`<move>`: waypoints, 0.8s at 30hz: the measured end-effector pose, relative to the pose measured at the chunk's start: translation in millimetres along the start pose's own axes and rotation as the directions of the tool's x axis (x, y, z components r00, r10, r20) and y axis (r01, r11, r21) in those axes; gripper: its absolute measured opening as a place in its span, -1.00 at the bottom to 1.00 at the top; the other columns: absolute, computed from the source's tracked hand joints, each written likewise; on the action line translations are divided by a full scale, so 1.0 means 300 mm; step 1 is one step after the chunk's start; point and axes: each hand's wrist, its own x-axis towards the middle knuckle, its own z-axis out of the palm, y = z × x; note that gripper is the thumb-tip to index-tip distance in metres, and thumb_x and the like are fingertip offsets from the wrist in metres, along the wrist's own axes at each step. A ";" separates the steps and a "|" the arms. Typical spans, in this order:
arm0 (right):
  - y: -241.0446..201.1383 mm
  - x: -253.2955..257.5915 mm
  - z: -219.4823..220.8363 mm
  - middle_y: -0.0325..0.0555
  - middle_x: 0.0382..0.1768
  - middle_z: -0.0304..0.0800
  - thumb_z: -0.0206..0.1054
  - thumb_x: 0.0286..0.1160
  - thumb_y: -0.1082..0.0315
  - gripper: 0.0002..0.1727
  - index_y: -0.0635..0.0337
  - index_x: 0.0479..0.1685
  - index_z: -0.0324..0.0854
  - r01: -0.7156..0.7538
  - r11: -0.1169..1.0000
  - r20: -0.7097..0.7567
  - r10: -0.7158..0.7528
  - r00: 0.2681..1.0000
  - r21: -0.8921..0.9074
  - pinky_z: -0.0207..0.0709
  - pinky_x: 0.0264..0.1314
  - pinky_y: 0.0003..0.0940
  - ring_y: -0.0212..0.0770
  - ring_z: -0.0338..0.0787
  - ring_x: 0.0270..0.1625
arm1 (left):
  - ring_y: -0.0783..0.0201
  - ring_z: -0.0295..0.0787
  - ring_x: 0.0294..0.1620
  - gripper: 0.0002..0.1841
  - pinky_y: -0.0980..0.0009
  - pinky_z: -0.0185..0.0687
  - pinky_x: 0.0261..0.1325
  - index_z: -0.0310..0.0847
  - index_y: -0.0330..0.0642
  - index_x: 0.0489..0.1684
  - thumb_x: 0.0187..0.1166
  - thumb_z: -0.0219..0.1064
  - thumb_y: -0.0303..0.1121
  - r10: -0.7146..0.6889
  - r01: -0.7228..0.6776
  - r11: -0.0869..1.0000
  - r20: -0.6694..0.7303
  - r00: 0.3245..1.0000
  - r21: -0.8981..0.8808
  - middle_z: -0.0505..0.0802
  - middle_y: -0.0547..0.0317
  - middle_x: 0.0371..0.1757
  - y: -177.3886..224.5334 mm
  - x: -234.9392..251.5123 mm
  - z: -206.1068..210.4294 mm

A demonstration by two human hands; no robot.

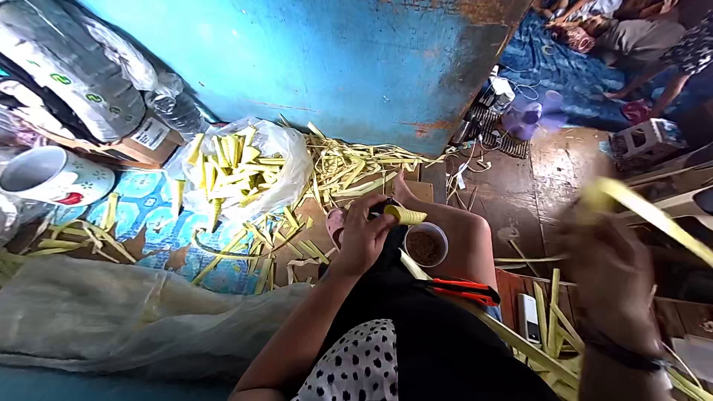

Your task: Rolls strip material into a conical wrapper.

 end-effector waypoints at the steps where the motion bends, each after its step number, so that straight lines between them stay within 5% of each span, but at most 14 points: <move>1: -0.021 0.016 0.124 -0.27 -0.15 0.91 0.14 0.67 0.36 -0.64 0.20 0.38 0.53 -0.075 0.995 0.089 0.069 0.994 0.063 0.80 -0.31 -0.36 -0.33 0.87 -0.30 | -0.12 0.43 0.62 -0.90 -0.18 0.36 0.57 0.84 0.06 -0.13 0.63 0.38 -0.28 0.085 -0.082 0.994 -0.033 0.996 0.076 0.62 -0.09 0.53 0.004 -0.017 0.018; 3: -0.075 0.038 0.353 -0.26 -0.24 0.90 0.12 0.74 0.35 -0.65 0.24 0.38 0.57 -0.193 0.962 0.425 0.096 0.900 0.191 0.77 -0.45 -0.41 -0.37 0.83 -0.42 | 0.04 0.05 0.84 -0.85 -0.11 -0.01 0.79 0.62 0.30 0.14 0.74 0.27 -0.16 0.235 -0.207 0.953 -0.112 0.965 0.220 0.38 0.26 0.74 0.020 -0.052 0.031; 5: -0.085 0.054 0.493 -0.29 -0.29 0.87 0.03 0.82 0.32 -0.70 0.24 0.28 0.55 -0.282 0.914 0.676 0.010 0.737 0.293 0.72 -0.52 -0.52 -0.45 0.80 -0.48 | 0.27 -0.14 0.90 -0.75 0.01 -0.27 0.87 0.48 0.33 0.34 0.79 0.17 -0.10 0.345 -0.287 0.909 -0.159 0.925 0.301 0.23 0.52 0.82 0.032 -0.057 0.001; 8: -0.078 0.061 0.524 -0.29 -0.39 0.85 0.04 0.85 0.28 -0.70 0.25 0.24 0.59 -0.369 0.879 0.777 -0.002 0.629 0.301 0.68 -0.52 -0.56 -0.47 0.78 -0.51 | 0.33 0.28 0.75 -0.85 -0.03 -0.21 0.83 0.63 0.09 0.11 0.78 0.18 -0.24 0.307 -0.223 0.902 -0.185 0.934 0.371 0.65 0.44 0.56 0.014 -0.022 -0.089; 11: -0.077 0.059 0.419 -0.38 -0.47 0.81 0.15 0.80 0.22 -0.75 0.14 0.09 0.68 -0.344 0.915 0.744 0.077 0.664 0.213 0.68 -0.54 -0.58 -0.51 0.75 -0.55 | 0.10 0.57 0.56 -0.75 -0.16 -0.01 0.71 0.76 -0.11 0.07 0.72 0.15 -0.32 0.159 -0.041 0.878 -0.208 0.965 0.478 0.84 0.20 0.33 -0.098 0.011 -0.206; 14: -0.047 0.057 0.323 -0.43 -0.56 0.75 0.21 0.77 0.14 -0.75 0.08 -0.08 0.72 -0.329 0.921 0.679 0.106 0.727 0.209 0.63 -0.58 -0.61 -0.53 0.70 -0.61 | -0.08 0.37 0.70 -0.81 -0.22 -0.02 0.72 0.76 -0.13 -0.03 0.69 0.24 -0.31 0.129 0.022 0.837 -0.236 0.963 0.547 0.67 0.04 0.56 -0.187 -0.005 -0.229; 16: -0.021 0.049 0.325 -0.43 -0.60 0.73 0.21 0.77 0.18 -0.77 0.08 -0.11 0.73 -0.361 0.899 0.641 0.128 0.757 0.247 0.60 -0.60 -0.62 -0.54 0.68 -0.64 | -0.16 0.16 0.80 -0.86 -0.32 -0.14 0.75 0.72 -0.03 -0.02 0.70 0.28 -0.25 0.184 -0.074 0.856 -0.168 0.968 0.512 0.46 -0.08 0.70 -0.127 -0.030 -0.141; 17: -0.009 0.044 0.342 -0.43 -0.61 0.73 0.20 0.77 0.21 -0.77 0.10 -0.11 0.72 -0.374 0.893 0.623 0.146 0.769 0.252 0.59 -0.61 -0.62 -0.54 0.67 -0.64 | 0.02 0.12 0.82 -0.86 -0.23 -0.21 0.79 0.67 0.08 0.03 0.75 0.23 -0.21 0.224 -0.153 0.869 -0.100 0.969 0.471 0.44 0.10 0.72 -0.068 -0.045 -0.078; 19: 0.010 0.041 0.382 -0.42 -0.58 0.74 0.18 0.77 0.25 -0.77 0.15 -0.09 0.71 -0.366 0.899 0.591 0.162 0.790 0.242 0.60 -0.59 -0.60 -0.52 0.68 -0.63 | 0.30 0.38 0.69 -0.84 0.04 -0.01 0.76 0.65 0.13 0.09 0.79 0.15 -0.26 0.357 -0.344 0.878 0.023 0.934 0.334 0.65 0.36 0.57 0.059 -0.040 0.022; 21: 0.011 0.044 0.389 -0.42 -0.57 0.75 0.14 0.78 0.25 -0.75 0.16 -0.12 0.70 -0.300 0.929 0.537 0.142 0.831 0.218 0.61 -0.56 -0.59 -0.52 0.69 -0.61 | 0.24 0.64 0.52 -0.81 0.11 0.32 0.64 0.71 0.00 0.02 0.74 0.16 -0.43 0.443 -0.454 0.872 0.098 0.891 0.184 0.81 0.24 0.40 0.112 -0.005 0.066; 24: -0.003 0.060 0.354 -0.38 -0.59 0.75 0.12 0.80 0.26 -0.70 0.18 -0.22 0.70 -0.214 0.956 0.455 0.102 0.885 0.203 0.65 -0.55 -0.56 -0.49 0.70 -0.61 | 0.10 0.74 0.42 -0.81 0.18 0.50 0.55 0.73 -0.14 -0.08 0.70 0.15 -0.50 0.446 -0.456 0.884 0.101 0.889 0.107 0.84 0.04 0.32 0.097 0.023 0.062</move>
